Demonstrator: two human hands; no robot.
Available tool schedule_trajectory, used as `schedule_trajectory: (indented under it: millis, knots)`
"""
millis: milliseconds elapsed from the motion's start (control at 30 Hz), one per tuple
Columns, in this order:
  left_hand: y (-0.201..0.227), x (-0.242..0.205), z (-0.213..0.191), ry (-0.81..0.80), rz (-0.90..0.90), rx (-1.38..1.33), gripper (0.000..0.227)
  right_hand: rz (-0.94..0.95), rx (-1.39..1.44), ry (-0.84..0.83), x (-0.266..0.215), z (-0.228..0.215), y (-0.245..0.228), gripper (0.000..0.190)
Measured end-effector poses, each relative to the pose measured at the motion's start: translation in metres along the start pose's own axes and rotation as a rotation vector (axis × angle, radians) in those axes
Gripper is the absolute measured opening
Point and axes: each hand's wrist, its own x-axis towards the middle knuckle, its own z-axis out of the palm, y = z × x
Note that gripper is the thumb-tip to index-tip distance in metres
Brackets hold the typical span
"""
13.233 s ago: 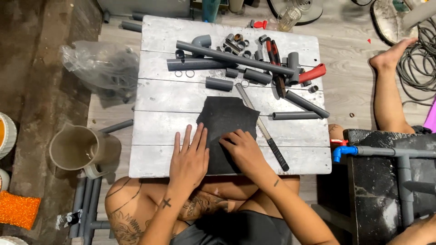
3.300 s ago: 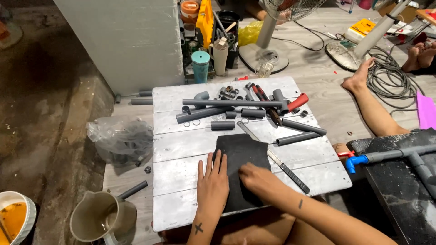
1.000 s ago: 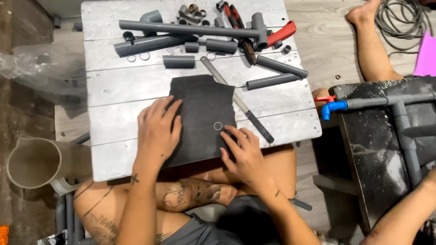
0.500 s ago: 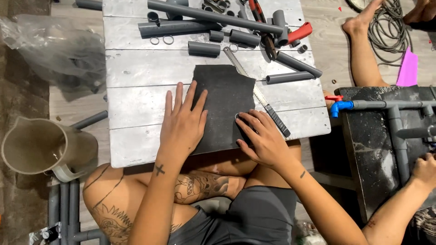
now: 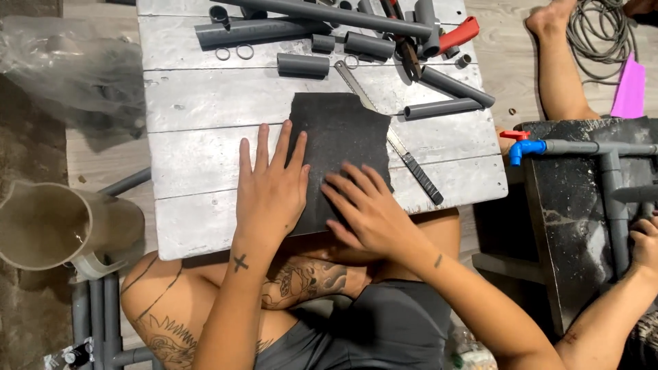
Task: Sanding a material and preparing PVC pipe components for assembly on a low table
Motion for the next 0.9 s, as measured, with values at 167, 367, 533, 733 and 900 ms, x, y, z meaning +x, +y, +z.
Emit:
schedule_trajectory:
  millis: [167, 367, 533, 733, 900]
  knots:
    - [0.002, 0.000, -0.001, 0.007, -0.020, -0.003, 0.047, 0.038, -0.109, -0.001, -0.004, -0.008, 0.035, 0.046]
    - [0.000, 0.000, -0.001, 0.030, -0.017, -0.028, 0.047, 0.055, -0.078, -0.080, -0.035, -0.015, 0.014, 0.051]
    - [0.001, 0.001, -0.001, 0.033, 0.008, 0.001, 0.047, 0.029, -0.002, -0.057, -0.005, -0.005, 0.001, 0.053]
    - [0.000, 0.000, 0.001, 0.026, -0.011, -0.015, 0.047, 0.090, -0.117, -0.019, -0.006, -0.009, 0.041, 0.049]
    - [0.000, 0.000, 0.001, 0.042, -0.005, -0.027, 0.047, 0.079, -0.030, -0.049, -0.046, -0.013, 0.015, 0.053]
